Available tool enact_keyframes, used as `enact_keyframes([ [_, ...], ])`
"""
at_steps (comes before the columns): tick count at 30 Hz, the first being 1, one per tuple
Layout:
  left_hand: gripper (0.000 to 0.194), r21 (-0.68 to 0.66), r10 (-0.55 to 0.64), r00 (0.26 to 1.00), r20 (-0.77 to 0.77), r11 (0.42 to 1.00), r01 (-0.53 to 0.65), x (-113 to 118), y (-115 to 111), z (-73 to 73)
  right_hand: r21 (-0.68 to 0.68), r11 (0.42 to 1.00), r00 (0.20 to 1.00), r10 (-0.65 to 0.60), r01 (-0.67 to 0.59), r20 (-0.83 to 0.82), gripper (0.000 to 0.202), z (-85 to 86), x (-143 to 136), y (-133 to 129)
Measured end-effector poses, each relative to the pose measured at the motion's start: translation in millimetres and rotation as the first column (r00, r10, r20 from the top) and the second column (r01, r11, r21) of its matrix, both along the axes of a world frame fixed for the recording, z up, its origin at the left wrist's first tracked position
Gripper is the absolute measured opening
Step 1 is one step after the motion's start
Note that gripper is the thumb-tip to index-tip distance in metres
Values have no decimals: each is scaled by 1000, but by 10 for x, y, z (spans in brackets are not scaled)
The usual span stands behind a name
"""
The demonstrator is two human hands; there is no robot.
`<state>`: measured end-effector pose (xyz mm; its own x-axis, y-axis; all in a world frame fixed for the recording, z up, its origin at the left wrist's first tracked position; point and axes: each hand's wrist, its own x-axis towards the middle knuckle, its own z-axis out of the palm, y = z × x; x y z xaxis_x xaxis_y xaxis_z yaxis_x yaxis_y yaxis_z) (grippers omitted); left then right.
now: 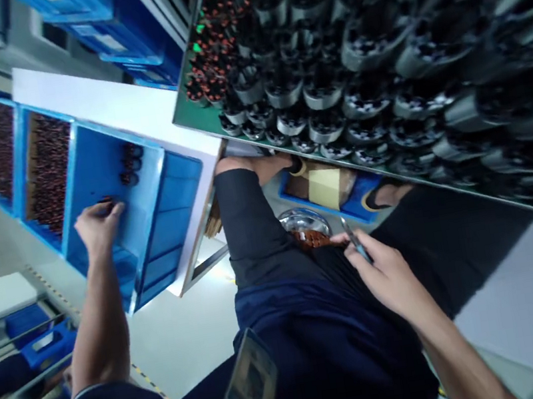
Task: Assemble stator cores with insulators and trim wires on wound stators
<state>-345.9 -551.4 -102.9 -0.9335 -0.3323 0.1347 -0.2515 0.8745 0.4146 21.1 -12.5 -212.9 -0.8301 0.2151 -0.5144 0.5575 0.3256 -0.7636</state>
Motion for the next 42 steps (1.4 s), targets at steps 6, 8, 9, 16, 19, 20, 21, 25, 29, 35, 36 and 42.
enact_keyframes([
  [6, 28, -119, 193, 947, 256, 979, -167, -439, -295, -616, 9, 999, 995, 44, -45, 90, 63, -35, -24, -99],
  [8, 31, -113, 233, 937, 260, 971, -210, -533, -284, -775, 22, 999, 993, 44, -47, 105, 65, -48, -31, -128],
  [9, 34, -110, 258, 934, 249, 965, -237, -578, -270, -843, 24, 999, 993, 44, -47, 112, 66, -58, -34, -148],
  [16, 49, -83, 461, 877, 139, 888, -453, -827, -125, -1181, -33, 999, 991, 32, -28, 133, 69, -71, -103, -387],
  [19, 52, -59, 490, 865, 113, 872, -486, -830, -84, -1253, -55, 998, 991, 39, -32, 126, 67, -48, -144, -470],
  [20, 52, -53, 488, 866, 105, 873, -485, -816, -77, -1268, -58, 998, 992, 40, -33, 123, 66, -48, -155, -486],
  [21, 53, -46, 482, 870, 99, 876, -480, -797, -74, -1278, -60, 998, 992, 42, -35, 122, 66, -53, -163, -495],
  [25, 51, -8, 442, 892, 97, 896, -444, -729, -78, -1264, -71, 997, 991, 48, -40, 121, 66, -106, -185, -493],
  [29, 49, 79, 438, 893, 101, 891, -446, -747, -22, -1072, -86, 996, 993, 40, -31, 109, 65, -102, -194, -471],
  [35, 65, 223, 220, 957, -191, 959, -176, -837, 474, -394, -92, 996, 997, 12, -5, 81, 66, -7, -186, -417],
  [36, 66, 230, 121, 963, -241, 971, -65, -832, 638, -286, -86, 996, 997, 12, -5, 79, 67, -5, -188, -415],
  [42, 42, -171, -770, 628, -111, 637, 752, -770, 2059, -10, -110, 994, 999, 9, -4, 47, 71, 81, -199, -460],
])
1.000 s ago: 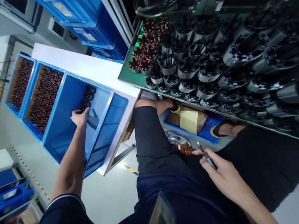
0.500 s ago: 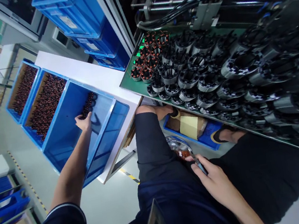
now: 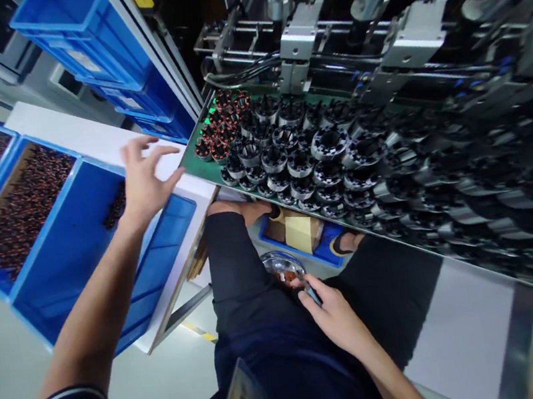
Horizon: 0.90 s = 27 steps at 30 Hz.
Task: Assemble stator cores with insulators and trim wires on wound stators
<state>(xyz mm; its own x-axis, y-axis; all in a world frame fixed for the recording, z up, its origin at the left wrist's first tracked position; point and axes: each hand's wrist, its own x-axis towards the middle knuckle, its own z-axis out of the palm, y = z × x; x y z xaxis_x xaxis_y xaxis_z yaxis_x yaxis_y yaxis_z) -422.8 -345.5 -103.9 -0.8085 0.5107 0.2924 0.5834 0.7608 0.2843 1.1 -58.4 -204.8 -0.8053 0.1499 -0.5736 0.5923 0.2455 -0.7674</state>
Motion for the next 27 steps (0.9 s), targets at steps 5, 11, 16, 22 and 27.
enact_keyframes([
  [5, 42, -323, -11, 997, 73, 946, 34, -101, 744, -148, 16, 1000, 1000, -2, 3, -27, 68, 188, 102, 46],
  [11, 42, -121, 62, 992, 107, 991, -49, -305, 598, -231, 36, 992, 989, -117, 120, -90, 61, 137, 384, 183],
  [16, 65, 523, 73, 987, 144, 841, -138, -258, 404, -132, -55, 979, 967, -201, 195, -156, 51, 129, 370, 160],
  [22, 32, 849, -511, 821, 257, 525, 61, 1208, 787, 204, -175, 923, 882, -380, 342, -280, 49, 573, -148, -223],
  [27, 30, 814, -555, 749, 362, 580, 36, 2262, 1026, 358, -420, 850, 659, -517, 319, -546, 40, 940, -515, -494],
])
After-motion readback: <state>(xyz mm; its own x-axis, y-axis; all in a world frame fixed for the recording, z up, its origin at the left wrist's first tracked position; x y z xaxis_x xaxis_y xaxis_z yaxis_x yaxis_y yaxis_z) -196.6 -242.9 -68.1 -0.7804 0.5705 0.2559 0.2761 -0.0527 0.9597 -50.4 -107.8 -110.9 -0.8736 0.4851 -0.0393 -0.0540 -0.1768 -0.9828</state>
